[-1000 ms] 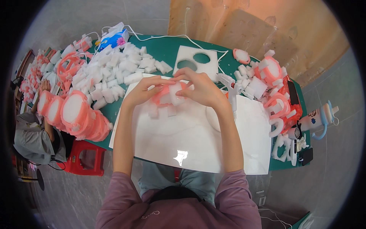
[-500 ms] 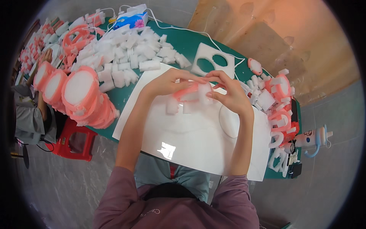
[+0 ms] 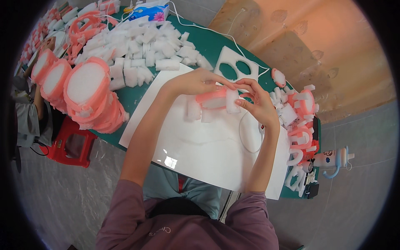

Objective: The person assembles foam crafts by applying hot glue to pink foam rings using a glue gun and attaching white foam pieces to them by hand.

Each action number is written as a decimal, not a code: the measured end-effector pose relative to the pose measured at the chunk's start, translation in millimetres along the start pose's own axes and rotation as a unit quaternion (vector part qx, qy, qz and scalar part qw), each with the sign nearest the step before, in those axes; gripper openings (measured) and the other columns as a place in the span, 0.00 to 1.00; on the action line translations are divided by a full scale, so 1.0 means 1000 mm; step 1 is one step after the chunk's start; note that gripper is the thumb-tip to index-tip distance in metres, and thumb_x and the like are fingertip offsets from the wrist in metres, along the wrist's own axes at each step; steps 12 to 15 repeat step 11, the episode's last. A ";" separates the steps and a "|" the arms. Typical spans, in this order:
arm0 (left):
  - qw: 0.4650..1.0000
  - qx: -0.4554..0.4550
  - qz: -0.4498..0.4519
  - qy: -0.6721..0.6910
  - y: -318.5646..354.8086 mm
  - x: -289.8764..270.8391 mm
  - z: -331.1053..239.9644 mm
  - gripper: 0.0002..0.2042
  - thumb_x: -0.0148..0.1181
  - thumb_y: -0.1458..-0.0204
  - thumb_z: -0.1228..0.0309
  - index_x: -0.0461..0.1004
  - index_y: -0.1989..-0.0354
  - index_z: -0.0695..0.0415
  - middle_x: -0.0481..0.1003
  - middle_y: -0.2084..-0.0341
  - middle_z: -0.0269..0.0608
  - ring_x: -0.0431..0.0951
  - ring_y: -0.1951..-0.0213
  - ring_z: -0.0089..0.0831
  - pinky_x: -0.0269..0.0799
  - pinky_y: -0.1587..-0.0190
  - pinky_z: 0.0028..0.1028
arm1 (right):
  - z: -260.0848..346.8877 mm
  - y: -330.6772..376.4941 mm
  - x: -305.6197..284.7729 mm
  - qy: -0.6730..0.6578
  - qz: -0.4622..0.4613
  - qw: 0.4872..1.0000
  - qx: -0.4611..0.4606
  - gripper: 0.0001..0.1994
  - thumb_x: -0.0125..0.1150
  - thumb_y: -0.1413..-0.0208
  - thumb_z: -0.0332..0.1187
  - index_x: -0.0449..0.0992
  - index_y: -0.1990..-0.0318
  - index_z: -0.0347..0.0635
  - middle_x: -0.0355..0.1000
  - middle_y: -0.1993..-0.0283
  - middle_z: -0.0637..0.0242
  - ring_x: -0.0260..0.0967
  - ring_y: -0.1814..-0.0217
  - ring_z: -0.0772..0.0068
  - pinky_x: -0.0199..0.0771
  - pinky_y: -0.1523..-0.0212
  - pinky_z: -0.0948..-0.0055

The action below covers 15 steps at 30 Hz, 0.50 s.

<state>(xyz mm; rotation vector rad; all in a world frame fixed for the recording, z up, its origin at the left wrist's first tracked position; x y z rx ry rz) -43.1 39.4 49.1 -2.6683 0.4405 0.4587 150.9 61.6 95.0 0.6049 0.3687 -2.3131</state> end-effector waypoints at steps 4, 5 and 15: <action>0.994 -0.059 0.073 -0.052 -0.003 -0.004 -0.002 0.17 0.47 0.57 0.72 0.74 0.57 0.43 0.75 0.65 0.39 0.71 0.67 0.30 0.65 0.59 0.25 | 0.000 0.000 -0.002 -0.008 -0.001 1.000 -0.014 0.24 0.64 0.59 0.27 0.63 0.52 0.37 0.67 0.53 0.66 0.61 0.50 0.76 0.61 0.49 0.75; 0.996 -0.027 0.069 -0.040 -0.002 -0.004 0.001 0.17 0.48 0.57 0.71 0.74 0.57 0.44 0.75 0.65 0.39 0.71 0.67 0.29 0.65 0.59 0.25 | -0.001 0.000 0.000 -0.015 0.002 1.000 -0.016 0.24 0.64 0.59 0.27 0.63 0.53 0.37 0.68 0.53 0.66 0.61 0.50 0.76 0.61 0.50 0.75; 0.998 0.001 0.047 0.028 0.000 -0.002 0.015 0.16 0.49 0.56 0.69 0.74 0.57 0.47 0.75 0.64 0.37 0.72 0.65 0.29 0.64 0.58 0.28 | 0.005 -0.003 0.005 0.015 0.004 1.000 -0.013 0.23 0.64 0.59 0.28 0.63 0.53 0.37 0.68 0.53 0.64 0.62 0.51 0.75 0.62 0.50 0.77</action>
Point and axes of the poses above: each hand's wrist, its own y-axis away from the middle knuckle, its own x-axis out of the palm, z = x × y, the point moved 2 cm from there along -y, towards the middle knuckle
